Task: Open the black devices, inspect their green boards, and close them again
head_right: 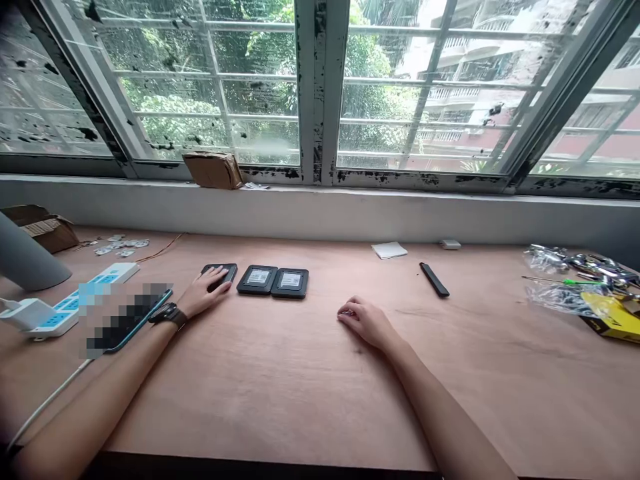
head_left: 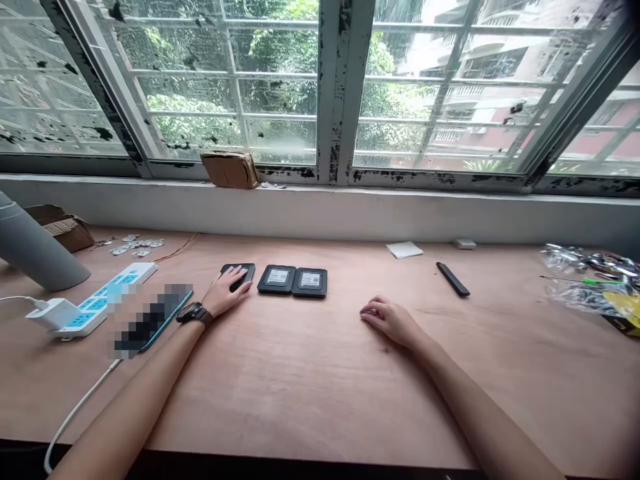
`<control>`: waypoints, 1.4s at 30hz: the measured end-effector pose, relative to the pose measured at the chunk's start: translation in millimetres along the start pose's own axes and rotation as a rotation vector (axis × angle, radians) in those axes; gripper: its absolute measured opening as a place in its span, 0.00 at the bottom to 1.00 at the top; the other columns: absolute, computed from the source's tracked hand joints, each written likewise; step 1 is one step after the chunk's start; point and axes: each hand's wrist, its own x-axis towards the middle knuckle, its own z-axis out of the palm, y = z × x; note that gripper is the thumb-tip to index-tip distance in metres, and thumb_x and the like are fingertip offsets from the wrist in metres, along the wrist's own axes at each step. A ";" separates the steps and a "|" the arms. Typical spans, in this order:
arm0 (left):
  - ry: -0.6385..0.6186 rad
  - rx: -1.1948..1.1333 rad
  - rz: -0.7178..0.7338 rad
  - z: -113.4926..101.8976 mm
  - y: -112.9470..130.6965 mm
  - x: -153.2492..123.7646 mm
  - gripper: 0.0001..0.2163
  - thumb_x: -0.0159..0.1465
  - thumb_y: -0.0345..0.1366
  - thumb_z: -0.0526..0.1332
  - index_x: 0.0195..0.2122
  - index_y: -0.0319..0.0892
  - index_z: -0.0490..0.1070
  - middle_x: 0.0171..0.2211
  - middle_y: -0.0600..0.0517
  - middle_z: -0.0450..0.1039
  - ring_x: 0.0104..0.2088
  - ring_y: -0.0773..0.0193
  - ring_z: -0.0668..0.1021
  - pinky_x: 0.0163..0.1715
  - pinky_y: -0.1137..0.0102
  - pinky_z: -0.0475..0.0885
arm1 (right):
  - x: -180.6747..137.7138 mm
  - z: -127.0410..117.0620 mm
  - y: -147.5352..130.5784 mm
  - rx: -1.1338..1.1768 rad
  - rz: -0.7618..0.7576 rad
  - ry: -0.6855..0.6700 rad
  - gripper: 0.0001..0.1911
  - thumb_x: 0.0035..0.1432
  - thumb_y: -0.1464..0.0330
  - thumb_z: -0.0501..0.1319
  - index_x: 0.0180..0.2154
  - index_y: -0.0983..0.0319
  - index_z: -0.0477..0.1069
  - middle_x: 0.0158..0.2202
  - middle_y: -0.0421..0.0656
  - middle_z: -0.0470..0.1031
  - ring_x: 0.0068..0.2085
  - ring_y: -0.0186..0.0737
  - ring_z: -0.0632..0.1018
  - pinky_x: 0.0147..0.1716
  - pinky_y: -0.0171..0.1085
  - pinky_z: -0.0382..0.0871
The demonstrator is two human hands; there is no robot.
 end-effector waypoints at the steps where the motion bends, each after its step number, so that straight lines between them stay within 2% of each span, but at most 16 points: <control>1: 0.008 -0.017 -0.002 3.4 2.1 8.5 0.34 0.67 0.61 0.50 0.64 0.41 0.68 0.68 0.44 0.60 0.71 0.46 0.57 0.68 0.50 0.51 | 0.0 0.0 0.2 0.000 -0.002 0.002 0.12 0.67 0.58 0.59 0.41 0.53 0.80 0.45 0.43 0.77 0.41 0.43 0.80 0.42 0.40 0.73; 6: 0.012 -0.069 0.017 13.7 16.5 26.3 0.35 0.66 0.65 0.49 0.61 0.42 0.72 0.66 0.46 0.65 0.69 0.48 0.61 0.68 0.54 0.54 | -0.7 -0.8 0.9 0.004 0.007 -0.008 0.11 0.67 0.59 0.60 0.42 0.53 0.80 0.46 0.43 0.77 0.41 0.43 0.80 0.43 0.40 0.73; 10: 0.006 -0.076 0.041 15.2 22.5 22.8 0.37 0.63 0.68 0.53 0.60 0.43 0.73 0.65 0.46 0.65 0.69 0.48 0.62 0.68 0.54 0.55 | -0.8 -1.1 0.7 0.007 0.019 -0.022 0.11 0.68 0.59 0.59 0.42 0.53 0.80 0.47 0.43 0.77 0.42 0.43 0.79 0.43 0.40 0.72; 15: 0.013 -0.062 0.044 21.1 32.1 16.9 0.36 0.63 0.67 0.54 0.60 0.45 0.73 0.66 0.47 0.65 0.69 0.49 0.61 0.69 0.53 0.54 | 0.3 -0.7 1.7 0.015 0.019 -0.038 0.11 0.68 0.59 0.59 0.42 0.54 0.79 0.47 0.43 0.76 0.41 0.42 0.79 0.42 0.39 0.72; 20: 0.035 -0.029 0.072 29.5 57.0 7.9 0.36 0.64 0.67 0.53 0.60 0.44 0.73 0.65 0.45 0.65 0.69 0.47 0.62 0.68 0.53 0.56 | -0.5 -0.8 2.0 0.014 0.020 -0.039 0.11 0.68 0.60 0.59 0.42 0.54 0.79 0.47 0.43 0.76 0.41 0.41 0.79 0.42 0.38 0.72; 28: 0.056 0.021 0.082 38.4 95.9 -1.3 0.29 0.68 0.60 0.56 0.59 0.44 0.74 0.65 0.44 0.66 0.68 0.46 0.64 0.66 0.50 0.57 | -0.4 2.5 -3.9 -0.011 -0.007 -0.048 0.10 0.67 0.60 0.59 0.42 0.53 0.79 0.48 0.42 0.75 0.41 0.41 0.79 0.42 0.38 0.73; 42: 0.038 -0.068 0.033 48.6 115.4 1.4 0.28 0.67 0.58 0.58 0.60 0.44 0.73 0.66 0.42 0.63 0.69 0.45 0.61 0.68 0.46 0.52 | -1.8 3.8 -5.2 -0.020 -0.039 -0.036 0.10 0.67 0.60 0.59 0.41 0.53 0.79 0.47 0.42 0.76 0.40 0.41 0.80 0.41 0.38 0.73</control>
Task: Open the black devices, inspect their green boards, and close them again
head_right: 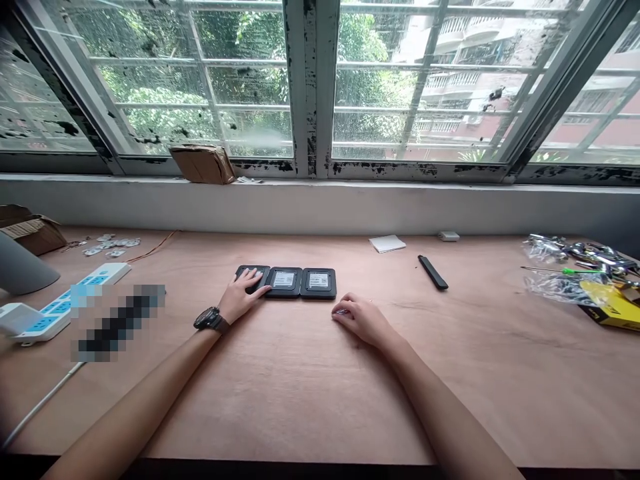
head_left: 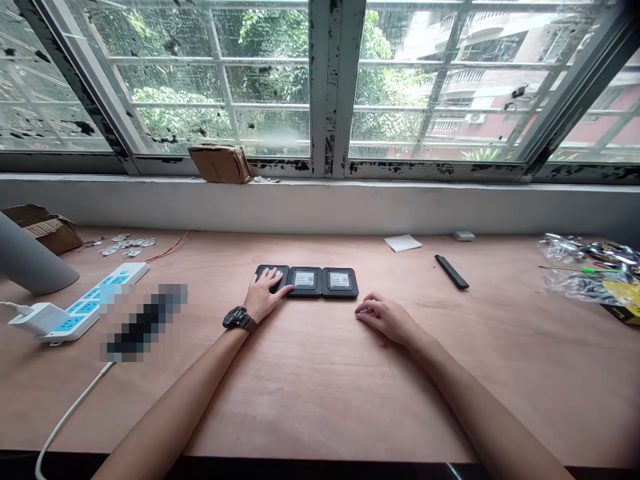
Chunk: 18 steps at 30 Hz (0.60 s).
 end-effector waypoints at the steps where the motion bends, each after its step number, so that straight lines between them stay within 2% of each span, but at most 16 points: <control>1: 0.002 -0.004 0.001 -0.5 1.6 0.0 0.28 0.67 0.58 0.58 0.60 0.44 0.73 0.66 0.43 0.64 0.69 0.45 0.62 0.68 0.46 0.52 | 0.0 0.0 0.1 -0.004 -0.008 0.004 0.10 0.67 0.60 0.59 0.41 0.53 0.79 0.46 0.42 0.77 0.40 0.40 0.80 0.41 0.38 0.73; 3: 0.025 -0.010 0.023 -0.5 8.9 1.3 0.27 0.67 0.58 0.58 0.59 0.47 0.74 0.65 0.45 0.66 0.69 0.46 0.63 0.68 0.46 0.52 | 0.4 -0.2 0.8 -0.024 -0.022 0.027 0.10 0.67 0.60 0.59 0.40 0.53 0.79 0.46 0.42 0.77 0.40 0.40 0.80 0.40 0.38 0.72; 6: 0.045 -0.004 0.147 5.4 33.6 9.3 0.25 0.69 0.58 0.55 0.60 0.49 0.73 0.64 0.48 0.68 0.68 0.48 0.64 0.69 0.46 0.50 | 2.1 -0.6 4.0 -0.073 -0.008 0.085 0.10 0.68 0.60 0.58 0.39 0.54 0.77 0.46 0.41 0.77 0.40 0.39 0.80 0.39 0.38 0.71; 12: -0.046 0.047 0.385 35.7 96.1 36.1 0.30 0.70 0.59 0.53 0.64 0.43 0.67 0.67 0.46 0.64 0.71 0.47 0.57 0.70 0.46 0.46 | 4.8 -3.4 15.7 -0.121 0.118 0.256 0.11 0.68 0.58 0.58 0.40 0.54 0.77 0.47 0.41 0.77 0.33 0.37 0.80 0.33 0.36 0.69; 15: -0.052 0.091 0.473 41.3 109.2 39.7 0.31 0.70 0.58 0.53 0.63 0.38 0.67 0.64 0.42 0.68 0.72 0.46 0.54 0.71 0.45 0.39 | 5.6 -6.9 20.0 -0.123 0.158 0.377 0.13 0.69 0.57 0.57 0.39 0.55 0.77 0.46 0.42 0.77 0.33 0.38 0.80 0.31 0.36 0.68; 18: -0.050 0.081 0.512 34.7 113.7 29.6 0.31 0.69 0.59 0.54 0.62 0.38 0.69 0.61 0.42 0.72 0.72 0.46 0.54 0.71 0.45 0.35 | 6.6 -9.3 21.7 -0.105 0.167 0.438 0.15 0.69 0.55 0.56 0.40 0.55 0.77 0.44 0.43 0.78 0.31 0.38 0.79 0.30 0.36 0.68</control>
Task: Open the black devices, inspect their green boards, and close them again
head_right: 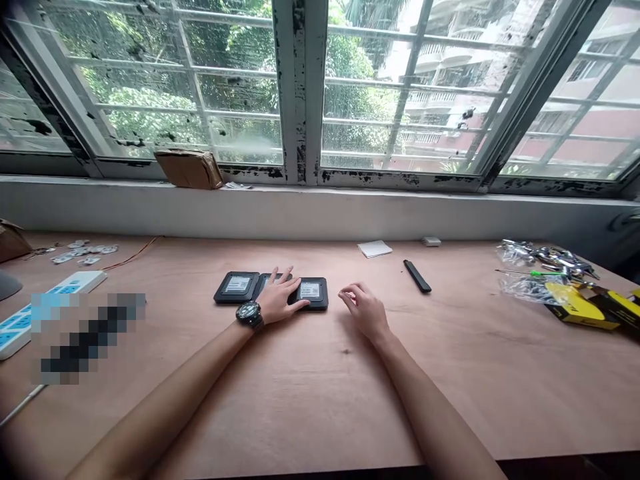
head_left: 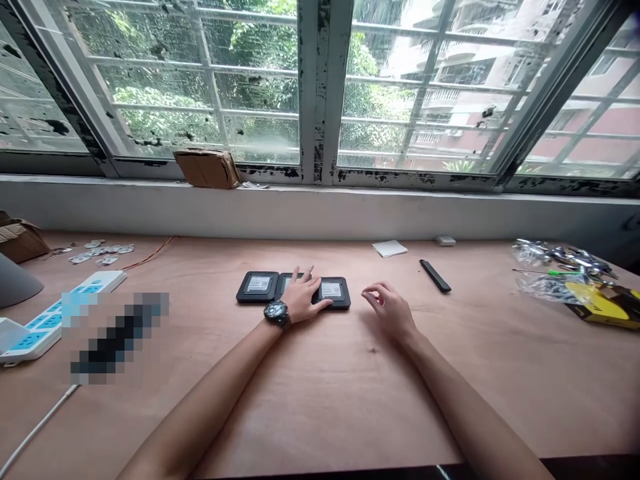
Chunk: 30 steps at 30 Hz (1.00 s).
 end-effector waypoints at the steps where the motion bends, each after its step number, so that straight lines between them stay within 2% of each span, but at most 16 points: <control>1: -0.006 -0.016 0.014 -4.0 4.2 -5.6 0.31 0.69 0.59 0.54 0.61 0.38 0.69 0.60 0.42 0.72 0.72 0.46 0.54 0.71 0.46 0.35 | 0.4 0.0 -0.2 0.005 0.001 0.010 0.15 0.69 0.55 0.56 0.40 0.56 0.77 0.44 0.43 0.78 0.31 0.38 0.79 0.31 0.36 0.69; 6: -0.025 -0.115 0.007 -25.7 31.6 -54.1 0.34 0.67 0.60 0.57 0.64 0.41 0.66 0.63 0.44 0.69 0.71 0.45 0.56 0.71 0.45 0.40 | -1.8 1.9 -8.4 0.050 -0.039 0.016 0.16 0.69 0.54 0.56 0.41 0.57 0.77 0.44 0.45 0.79 0.30 0.38 0.77 0.32 0.38 0.70; 10: -0.022 -0.143 -0.110 -36.8 41.2 -100.3 0.33 0.67 0.58 0.58 0.68 0.46 0.62 0.66 0.47 0.65 0.71 0.45 0.56 0.71 0.45 0.46 | -7.1 1.5 -21.3 0.110 -0.102 0.035 0.16 0.70 0.55 0.56 0.41 0.57 0.77 0.43 0.46 0.78 0.31 0.38 0.77 0.32 0.38 0.71; 13: -0.031 -0.155 -0.184 -40.3 41.9 -119.8 0.33 0.66 0.59 0.59 0.68 0.47 0.62 0.67 0.48 0.63 0.71 0.45 0.57 0.70 0.47 0.52 | -11.1 1.5 -30.8 0.131 -0.132 0.009 0.14 0.70 0.57 0.57 0.41 0.57 0.77 0.43 0.45 0.78 0.31 0.37 0.77 0.32 0.38 0.71; 17: -0.037 -0.146 -0.194 -42.2 47.7 -123.2 0.33 0.67 0.58 0.59 0.67 0.43 0.62 0.68 0.45 0.61 0.71 0.45 0.57 0.70 0.48 0.54 | -14.1 3.8 -37.3 0.161 -0.153 -0.048 0.12 0.70 0.58 0.58 0.41 0.57 0.77 0.43 0.44 0.77 0.31 0.37 0.77 0.32 0.38 0.72; 20: -0.064 -0.184 -0.148 -44.2 50.3 -119.9 0.34 0.68 0.57 0.58 0.68 0.40 0.60 0.68 0.42 0.60 0.71 0.47 0.58 0.70 0.51 0.56 | -14.3 4.7 -38.0 0.196 -0.172 -0.024 0.11 0.70 0.59 0.58 0.41 0.57 0.76 0.43 0.45 0.77 0.32 0.37 0.77 0.32 0.38 0.73; 24: -0.193 -0.334 -0.017 -46.9 34.6 -116.2 0.36 0.65 0.58 0.62 0.70 0.47 0.59 0.70 0.47 0.56 0.71 0.48 0.57 0.69 0.52 0.57 | -14.6 2.3 -40.4 0.252 -0.210 0.056 0.09 0.69 0.61 0.60 0.42 0.57 0.76 0.42 0.45 0.77 0.31 0.38 0.76 0.32 0.40 0.75; 27: -0.188 -0.338 -0.093 -48.7 15.2 -114.7 0.34 0.65 0.58 0.62 0.69 0.49 0.61 0.70 0.47 0.57 0.72 0.48 0.55 0.68 0.51 0.58 | -17.3 0.4 -46.5 0.279 -0.201 0.121 0.08 0.68 0.61 0.60 0.43 0.57 0.74 0.45 0.47 0.77 0.31 0.38 0.76 0.33 0.41 0.75; 30: -0.123 -0.318 -0.186 -52.3 7.2 -115.3 0.30 0.68 0.55 0.61 0.67 0.48 0.63 0.69 0.47 0.60 0.72 0.48 0.55 0.68 0.51 0.57 | -22.4 2.8 -52.3 0.342 -0.133 0.099 0.08 0.69 0.61 0.59 0.45 0.57 0.72 0.48 0.47 0.78 0.28 0.35 0.75 0.29 0.39 0.73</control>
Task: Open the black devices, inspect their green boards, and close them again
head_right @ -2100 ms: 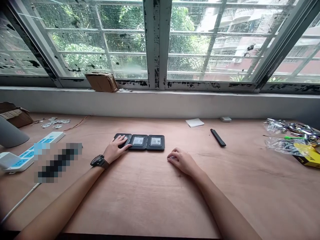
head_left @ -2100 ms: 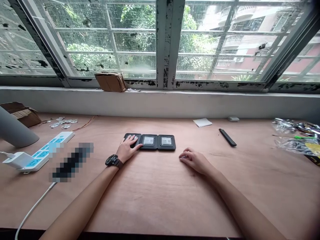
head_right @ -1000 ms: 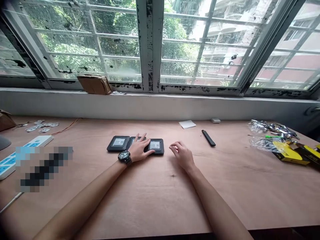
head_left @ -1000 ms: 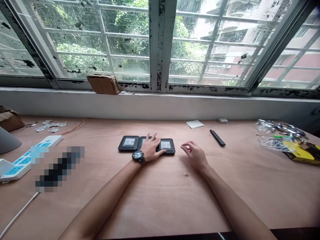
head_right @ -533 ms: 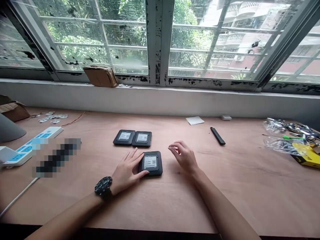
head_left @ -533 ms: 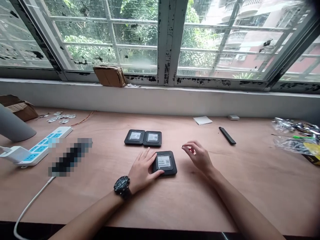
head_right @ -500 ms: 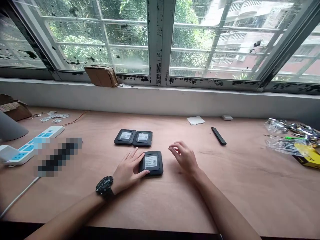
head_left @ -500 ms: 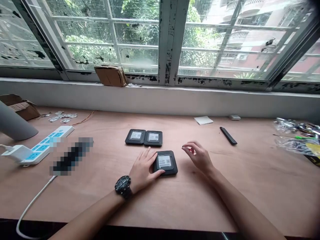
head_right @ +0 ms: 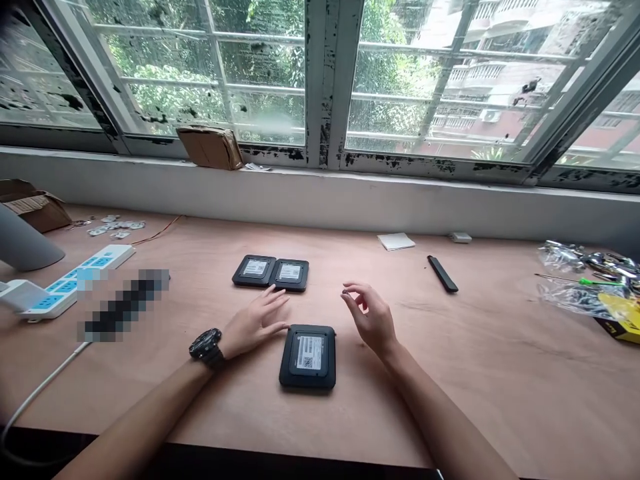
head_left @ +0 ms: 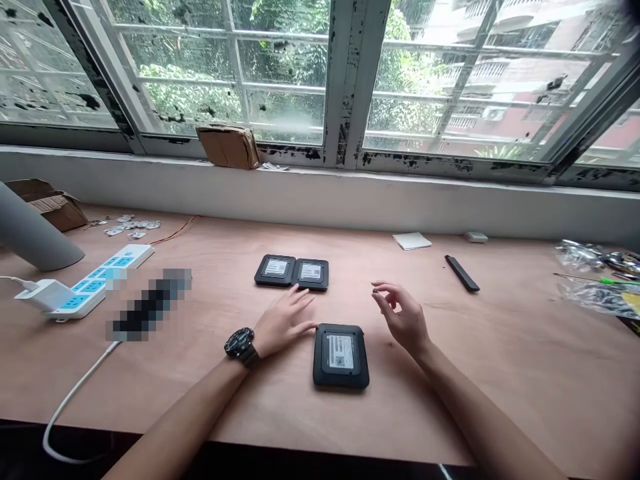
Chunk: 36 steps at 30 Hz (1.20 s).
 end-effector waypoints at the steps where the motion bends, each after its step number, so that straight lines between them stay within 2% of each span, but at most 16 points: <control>1: -0.010 -0.024 0.010 -0.9 1.7 -1.0 0.31 0.67 0.55 0.62 0.68 0.49 0.63 0.69 0.47 0.60 0.72 0.48 0.55 0.68 0.51 0.58 | -2.0 2.1 -0.6 0.040 0.036 -0.008 0.08 0.69 0.61 0.59 0.45 0.57 0.71 0.47 0.46 0.79 0.26 0.34 0.74 0.27 0.38 0.72; 5: -0.183 -0.141 0.134 3.2 20.5 -6.4 0.43 0.57 0.61 0.69 0.70 0.52 0.57 0.70 0.47 0.56 0.71 0.44 0.56 0.69 0.48 0.55 | -8.0 10.4 1.3 0.203 0.107 0.046 0.10 0.69 0.59 0.58 0.47 0.57 0.67 0.42 0.46 0.79 0.31 0.38 0.77 0.27 0.38 0.73; 7: -0.216 -0.136 0.158 8.8 29.9 -8.0 0.46 0.54 0.63 0.69 0.70 0.53 0.57 0.70 0.46 0.56 0.71 0.42 0.55 0.69 0.45 0.51 | -8.9 11.9 2.2 0.249 0.126 0.072 0.12 0.70 0.58 0.57 0.49 0.58 0.67 0.40 0.46 0.78 0.31 0.38 0.77 0.28 0.38 0.73; 10: -0.187 -0.095 0.115 18.0 38.1 -8.0 0.45 0.56 0.65 0.66 0.70 0.52 0.57 0.70 0.46 0.57 0.71 0.41 0.54 0.69 0.43 0.50 | -8.7 10.0 -0.3 0.297 0.172 0.094 0.14 0.70 0.57 0.55 0.50 0.58 0.69 0.38 0.45 0.77 0.27 0.35 0.73 0.23 0.36 0.70; 16: -0.094 -0.085 0.033 31.9 44.7 -5.3 0.41 0.59 0.63 0.65 0.68 0.48 0.58 0.69 0.42 0.58 0.71 0.41 0.55 0.69 0.42 0.52 | -11.7 9.4 -16.7 0.422 0.233 0.181 0.14 0.70 0.56 0.55 0.48 0.57 0.70 0.36 0.45 0.76 0.28 0.37 0.73 0.21 0.34 0.67; 20: -0.068 -0.102 0.023 36.4 47.4 -4.4 0.42 0.59 0.62 0.65 0.68 0.45 0.56 0.68 0.38 0.59 0.71 0.42 0.57 0.69 0.43 0.53 | -18.8 17.2 -22.7 0.497 0.222 0.140 0.12 0.70 0.58 0.56 0.48 0.56 0.70 0.35 0.42 0.74 0.22 0.32 0.67 0.17 0.33 0.61; 28: -0.095 -0.096 0.011 36.5 47.5 -4.5 0.42 0.60 0.65 0.62 0.67 0.44 0.56 0.69 0.39 0.57 0.71 0.42 0.55 0.70 0.44 0.51 | -26.0 25.8 -20.8 0.419 0.098 0.081 0.11 0.71 0.61 0.55 0.50 0.54 0.70 0.36 0.43 0.75 0.25 0.33 0.71 0.21 0.34 0.67; 36: -0.085 -0.094 0.019 37.3 49.5 -4.7 0.42 0.60 0.65 0.61 0.68 0.45 0.55 0.68 0.39 0.59 0.71 0.42 0.57 0.69 0.44 0.52 | -24.1 28.5 -21.9 0.440 0.118 0.026 0.11 0.71 0.62 0.55 0.50 0.55 0.71 0.37 0.42 0.75 0.23 0.32 0.68 0.21 0.34 0.66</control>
